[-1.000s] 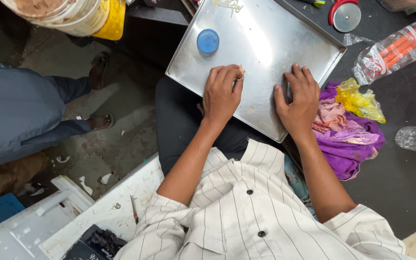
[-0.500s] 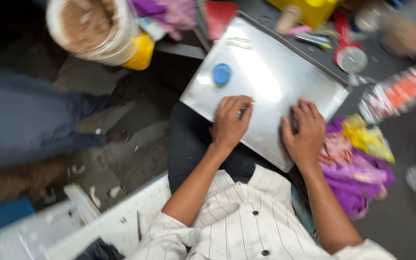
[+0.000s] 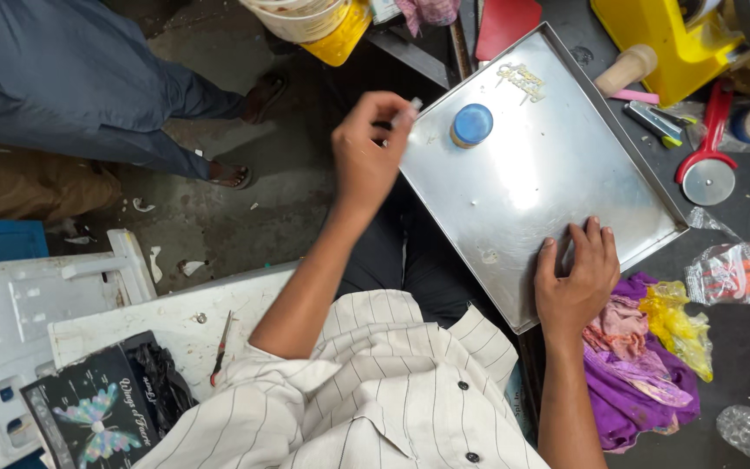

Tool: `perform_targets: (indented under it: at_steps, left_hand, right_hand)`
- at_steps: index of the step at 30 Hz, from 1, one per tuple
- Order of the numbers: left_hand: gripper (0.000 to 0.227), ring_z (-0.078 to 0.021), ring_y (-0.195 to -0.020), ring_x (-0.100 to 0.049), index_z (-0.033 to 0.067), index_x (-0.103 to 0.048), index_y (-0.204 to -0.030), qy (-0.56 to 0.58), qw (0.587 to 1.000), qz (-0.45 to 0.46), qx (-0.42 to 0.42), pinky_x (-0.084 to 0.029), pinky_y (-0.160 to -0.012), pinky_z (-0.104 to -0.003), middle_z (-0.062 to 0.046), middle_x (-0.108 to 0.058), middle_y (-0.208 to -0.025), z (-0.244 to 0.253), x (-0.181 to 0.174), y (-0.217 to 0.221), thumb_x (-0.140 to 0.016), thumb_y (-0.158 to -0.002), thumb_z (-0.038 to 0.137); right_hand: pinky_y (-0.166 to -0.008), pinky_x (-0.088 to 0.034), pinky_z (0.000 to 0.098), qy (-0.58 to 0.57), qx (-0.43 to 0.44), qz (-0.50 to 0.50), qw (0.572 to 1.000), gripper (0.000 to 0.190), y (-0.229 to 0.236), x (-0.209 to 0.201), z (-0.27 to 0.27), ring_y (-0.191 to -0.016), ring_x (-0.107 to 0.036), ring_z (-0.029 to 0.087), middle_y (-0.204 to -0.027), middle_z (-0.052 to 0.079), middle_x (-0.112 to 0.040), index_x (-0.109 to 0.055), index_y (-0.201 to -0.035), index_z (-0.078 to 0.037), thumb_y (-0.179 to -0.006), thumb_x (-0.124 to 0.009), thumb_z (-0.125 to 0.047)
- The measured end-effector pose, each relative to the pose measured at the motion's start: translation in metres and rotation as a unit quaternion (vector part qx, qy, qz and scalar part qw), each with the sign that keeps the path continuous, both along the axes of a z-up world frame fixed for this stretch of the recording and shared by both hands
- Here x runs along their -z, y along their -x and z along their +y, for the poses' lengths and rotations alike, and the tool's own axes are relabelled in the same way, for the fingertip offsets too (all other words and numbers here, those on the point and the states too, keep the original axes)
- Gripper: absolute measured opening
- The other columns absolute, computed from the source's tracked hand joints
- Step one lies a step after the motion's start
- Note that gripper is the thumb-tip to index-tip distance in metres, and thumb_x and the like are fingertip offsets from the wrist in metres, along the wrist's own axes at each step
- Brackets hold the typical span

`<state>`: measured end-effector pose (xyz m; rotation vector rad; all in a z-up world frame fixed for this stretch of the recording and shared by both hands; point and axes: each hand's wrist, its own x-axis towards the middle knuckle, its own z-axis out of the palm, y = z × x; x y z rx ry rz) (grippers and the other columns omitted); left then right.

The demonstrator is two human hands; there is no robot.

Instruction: The person organizes various baking and decorating supplies onto a metal tray resting on their lap. They place a small brush, a pink spatula, a pizza cutter, and small metal piping tips onto the tray. The person also handles a plastic bag of white decorations, a sticker, and a box of butterfly-shaped lights, moving them around the workspace.

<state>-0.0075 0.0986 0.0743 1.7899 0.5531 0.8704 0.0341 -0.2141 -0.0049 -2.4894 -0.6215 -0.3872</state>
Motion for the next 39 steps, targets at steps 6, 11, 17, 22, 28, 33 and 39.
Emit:
perform_targets:
  at_steps: [6,11,17,22,28,33,39]
  left_hand:
    - [0.008,-0.0103,-0.084,-0.072,0.0026,-0.070,-0.103,-0.047,0.998,-0.020,0.026,-0.061,-0.069,-0.026,-0.004,-0.074,-0.091,0.037,0.000,-0.024,-0.074,-0.100,0.009]
    - [0.010,-0.0115,-0.087,-0.068,0.0008,-0.068,-0.103,-0.111,0.992,-0.020,0.056,-0.060,-0.068,-0.027,-0.006,-0.070,-0.093,0.070,-0.002,-0.069,-0.075,-0.099,0.007]
    - [0.012,-0.0236,-0.091,-0.073,-0.0007,-0.069,-0.101,-0.260,0.963,0.007,0.074,-0.059,-0.075,-0.033,-0.012,-0.073,-0.097,0.116,0.014,-0.143,-0.073,-0.091,-0.003]
    - [0.018,-0.0372,-0.111,-0.061,-0.0004,-0.072,-0.104,-0.407,0.904,0.110,0.075,-0.047,-0.098,-0.045,-0.018,-0.072,-0.109,0.153,0.039,-0.192,-0.076,-0.087,0.001]
    - [0.038,-0.0476,-0.128,-0.047,-0.0053,-0.070,-0.121,-0.484,0.874,0.029,0.031,-0.038,-0.107,-0.050,-0.033,-0.060,-0.135,0.123,0.056,-0.167,-0.077,-0.086,0.008]
    - [0.032,-0.0314,-0.099,-0.068,0.0004,-0.071,-0.116,-0.200,0.968,0.150,0.034,-0.052,-0.089,-0.044,-0.018,-0.074,-0.105,0.087,0.064,-0.110,-0.074,-0.100,0.029]
    - [0.061,-0.0178,-0.073,-0.055,-0.0039,-0.063,-0.093,-0.042,0.939,0.280,0.197,-0.049,-0.067,-0.042,-0.016,-0.058,-0.076,0.058,0.082,-0.076,-0.048,-0.114,0.052]
  right_hand:
    - [-0.120,-0.036,0.0521,-0.005,0.020,0.016,1.000,0.033,0.000,-0.004,0.003,-0.144,-0.049,0.040,-0.148,0.020,-0.061,-0.068,-0.128,-0.002,-0.101,-0.071,-0.022]
    - [-0.116,-0.037,0.0522,-0.001,0.035,0.019,0.999,0.034,-0.003,-0.008,0.005,-0.141,-0.051,0.039,-0.145,0.018,-0.062,-0.069,-0.124,-0.002,-0.098,-0.072,-0.022]
    - [-0.115,-0.040,0.0502,-0.012,0.053,0.022,0.998,0.033,-0.001,-0.017,0.009,-0.140,-0.052,0.036,-0.144,0.015,-0.063,-0.072,-0.122,-0.003,-0.094,-0.074,-0.021]
    - [-0.114,-0.040,0.0504,-0.010,0.057,0.029,0.998,0.032,-0.001,-0.020,0.011,-0.141,-0.052,0.035,-0.143,0.015,-0.064,-0.072,-0.121,-0.003,-0.094,-0.074,-0.020]
    - [-0.114,-0.040,0.0507,-0.013,0.064,0.030,0.997,0.031,-0.003,-0.020,0.012,-0.141,-0.053,0.035,-0.143,0.015,-0.064,-0.072,-0.120,-0.003,-0.093,-0.074,-0.019]
    - [-0.114,-0.040,0.0505,-0.012,0.059,0.027,0.998,0.031,-0.002,-0.017,0.009,-0.140,-0.052,0.036,-0.144,0.015,-0.064,-0.072,-0.120,-0.003,-0.093,-0.074,-0.019]
    - [-0.115,-0.039,0.0503,-0.011,0.056,0.020,0.998,0.032,-0.001,-0.012,0.008,-0.141,-0.052,0.035,-0.144,0.015,-0.064,-0.072,-0.123,-0.004,-0.095,-0.074,-0.019]
